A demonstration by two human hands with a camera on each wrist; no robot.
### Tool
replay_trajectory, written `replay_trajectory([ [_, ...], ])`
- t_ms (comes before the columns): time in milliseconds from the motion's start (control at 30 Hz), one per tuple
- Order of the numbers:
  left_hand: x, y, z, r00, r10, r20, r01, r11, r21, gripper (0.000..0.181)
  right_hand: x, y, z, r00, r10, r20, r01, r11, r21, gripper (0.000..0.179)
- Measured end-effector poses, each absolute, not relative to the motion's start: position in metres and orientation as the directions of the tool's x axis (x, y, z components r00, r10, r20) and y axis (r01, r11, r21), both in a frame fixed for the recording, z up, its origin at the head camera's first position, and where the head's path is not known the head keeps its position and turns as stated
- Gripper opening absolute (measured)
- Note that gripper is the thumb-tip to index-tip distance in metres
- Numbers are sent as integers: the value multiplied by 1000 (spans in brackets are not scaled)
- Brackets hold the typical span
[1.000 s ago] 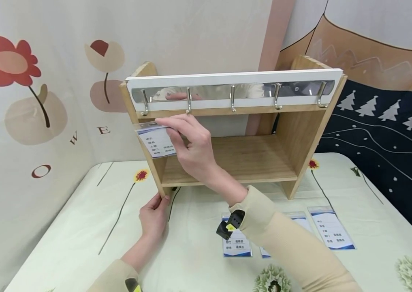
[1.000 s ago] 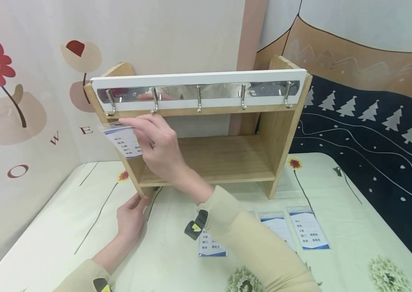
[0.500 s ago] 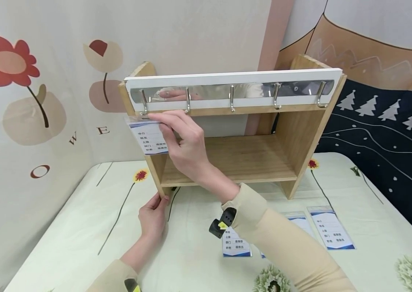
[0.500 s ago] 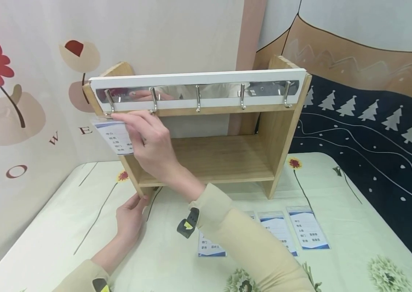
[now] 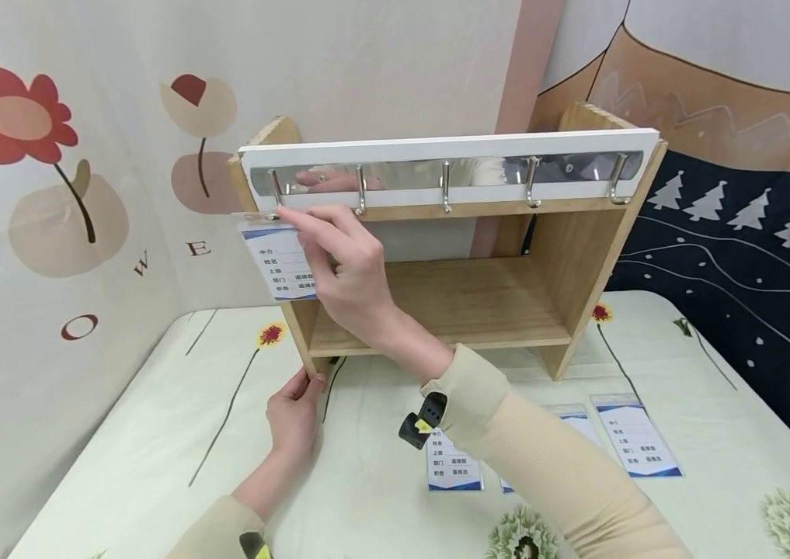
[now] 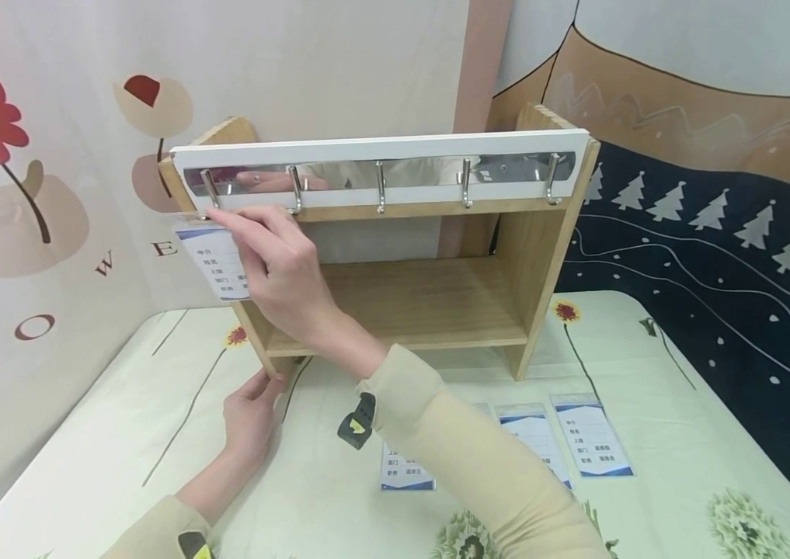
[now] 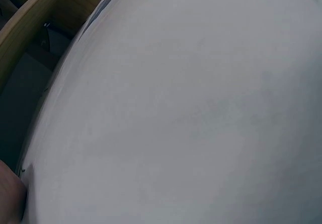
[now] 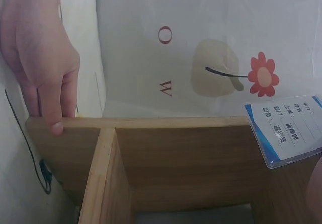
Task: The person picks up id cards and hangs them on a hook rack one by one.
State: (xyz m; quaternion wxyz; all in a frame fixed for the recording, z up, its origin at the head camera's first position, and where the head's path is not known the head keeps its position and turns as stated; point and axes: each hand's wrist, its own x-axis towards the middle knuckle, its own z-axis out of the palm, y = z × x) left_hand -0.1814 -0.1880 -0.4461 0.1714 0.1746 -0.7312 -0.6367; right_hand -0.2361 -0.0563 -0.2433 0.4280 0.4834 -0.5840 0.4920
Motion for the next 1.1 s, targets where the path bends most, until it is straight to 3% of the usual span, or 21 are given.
replay_trajectory([
  [300,-181,-189,-446,-882,-470,24,-44,134,990,43,-235,-57,-243,-178,-163,970,-980,121,-160,25],
  [633,-181,-188,-445,-888,-460,33,-38,144,989,42,-228,-57,-245,-302,-195,933,-947,171,-271,29],
  [1100,-181,-188,-446,-882,-469,45,-24,139,990,42,-225,-50,-260,-334,-128,934,-937,156,-314,29],
])
